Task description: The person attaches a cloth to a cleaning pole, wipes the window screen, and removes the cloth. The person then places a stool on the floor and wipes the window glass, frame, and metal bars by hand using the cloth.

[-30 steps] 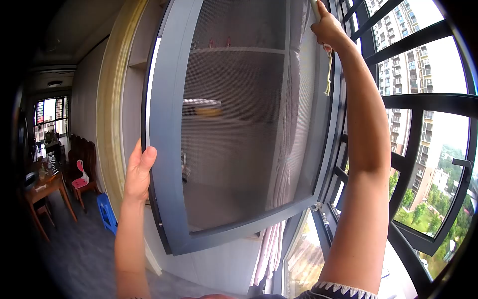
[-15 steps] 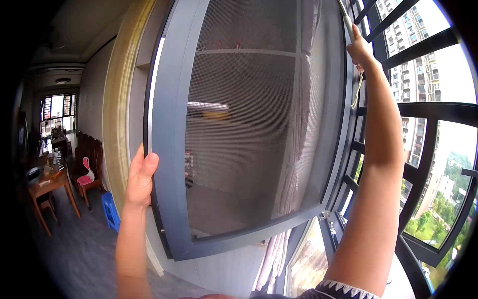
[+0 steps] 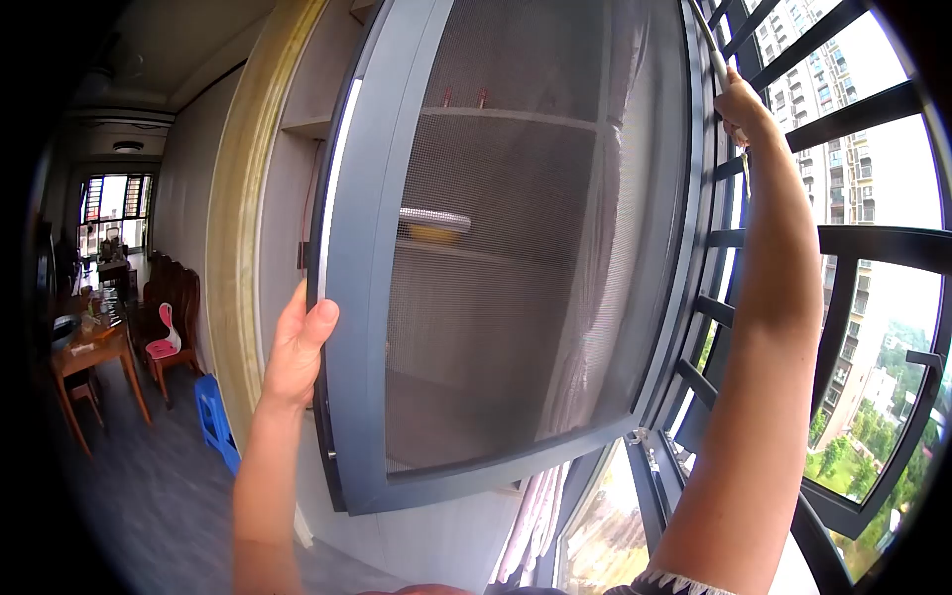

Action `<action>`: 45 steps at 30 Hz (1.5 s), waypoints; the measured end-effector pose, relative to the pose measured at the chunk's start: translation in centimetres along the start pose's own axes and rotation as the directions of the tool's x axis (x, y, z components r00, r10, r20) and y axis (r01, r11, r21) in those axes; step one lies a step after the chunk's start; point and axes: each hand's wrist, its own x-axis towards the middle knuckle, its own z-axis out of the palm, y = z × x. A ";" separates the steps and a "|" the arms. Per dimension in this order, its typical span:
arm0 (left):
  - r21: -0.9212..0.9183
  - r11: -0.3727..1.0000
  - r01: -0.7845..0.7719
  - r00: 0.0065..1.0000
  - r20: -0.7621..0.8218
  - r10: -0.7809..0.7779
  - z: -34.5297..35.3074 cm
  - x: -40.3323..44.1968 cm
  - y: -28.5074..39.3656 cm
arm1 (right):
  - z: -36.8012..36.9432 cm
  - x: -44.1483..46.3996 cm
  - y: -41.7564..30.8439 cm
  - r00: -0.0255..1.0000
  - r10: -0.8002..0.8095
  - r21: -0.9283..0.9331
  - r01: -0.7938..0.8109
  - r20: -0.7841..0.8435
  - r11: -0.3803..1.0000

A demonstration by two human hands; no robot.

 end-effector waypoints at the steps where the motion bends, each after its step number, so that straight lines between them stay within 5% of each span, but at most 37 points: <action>1: -0.007 1.000 0.004 1.000 0.003 -0.004 0.1 0.0 -0.1 | -0.6 -3.1 -3.9 0.995 0.077 0.023 -0.079 0.060 0.997; 12: 0.045 0.999 -0.029 1.000 0.011 0.028 0.2 0.2 0.0 | -0.4 -8.9 -15.3 0.968 -0.250 0.064 0.251 -0.018 0.966; 18: 0.110 0.991 -0.076 0.997 0.021 0.075 0.5 0.4 0.4 | 4.2 -16.1 -16.5 0.981 -0.192 0.155 0.194 -0.026 0.969; 20: 0.115 0.990 -0.080 0.997 0.027 0.078 0.3 0.6 0.1 | 5.5 -22.9 -16.0 0.985 -0.088 0.071 0.078 0.150 0.994; 24: 0.098 0.991 -0.094 0.994 0.057 0.089 0.3 0.4 0.5 | 9.8 -42.4 -11.2 0.956 -0.145 0.279 0.070 0.256 0.958; 27: 0.108 0.990 -0.095 0.994 0.059 0.089 0.0 0.7 -0.2 | 11.6 -61.5 -9.4 0.919 0.003 0.210 -0.094 0.395 0.973; 28: 0.092 0.993 -0.078 0.995 0.068 0.072 0.0 0.6 0.0 | 10.5 -68.1 -9.3 0.808 0.169 0.083 -0.259 0.564 0.962; 31: 0.102 0.992 -0.071 0.996 0.058 0.065 0.3 0.6 0.5 | 6.2 -85.2 -8.4 0.787 0.090 0.178 -0.247 0.610 0.953; 32: 0.114 0.991 -0.071 0.997 0.046 0.066 0.4 0.6 0.5 | 3.8 -86.5 -9.8 0.681 0.194 0.077 -0.346 0.706 0.935; 35: 0.069 0.993 -0.091 0.993 0.077 0.085 0.0 0.8 -0.3 | 2.4 -83.6 -12.4 0.717 0.173 0.132 -0.348 0.675 0.928; 37: 0.116 0.989 -0.089 0.995 0.064 0.082 -0.1 1.0 -0.2 | 3.0 -75.3 -14.5 0.867 0.015 0.198 -0.130 0.498 0.971; 38: 0.114 0.990 -0.081 0.995 0.064 0.074 -0.1 1.0 -0.2 | 3.1 -71.5 -14.9 0.837 0.121 0.209 -0.270 0.534 0.940; 41: 0.099 0.995 -0.029 0.995 0.094 0.020 -0.2 0.8 -0.1 | 3.1 -63.5 -14.9 0.863 0.109 0.298 -0.285 0.493 0.911; 45: 0.173 0.983 0.066 0.988 0.125 -0.089 -1.0 0.9 0.7 | 3.3 -66.6 -13.3 0.927 0.002 0.339 -0.139 0.375 0.930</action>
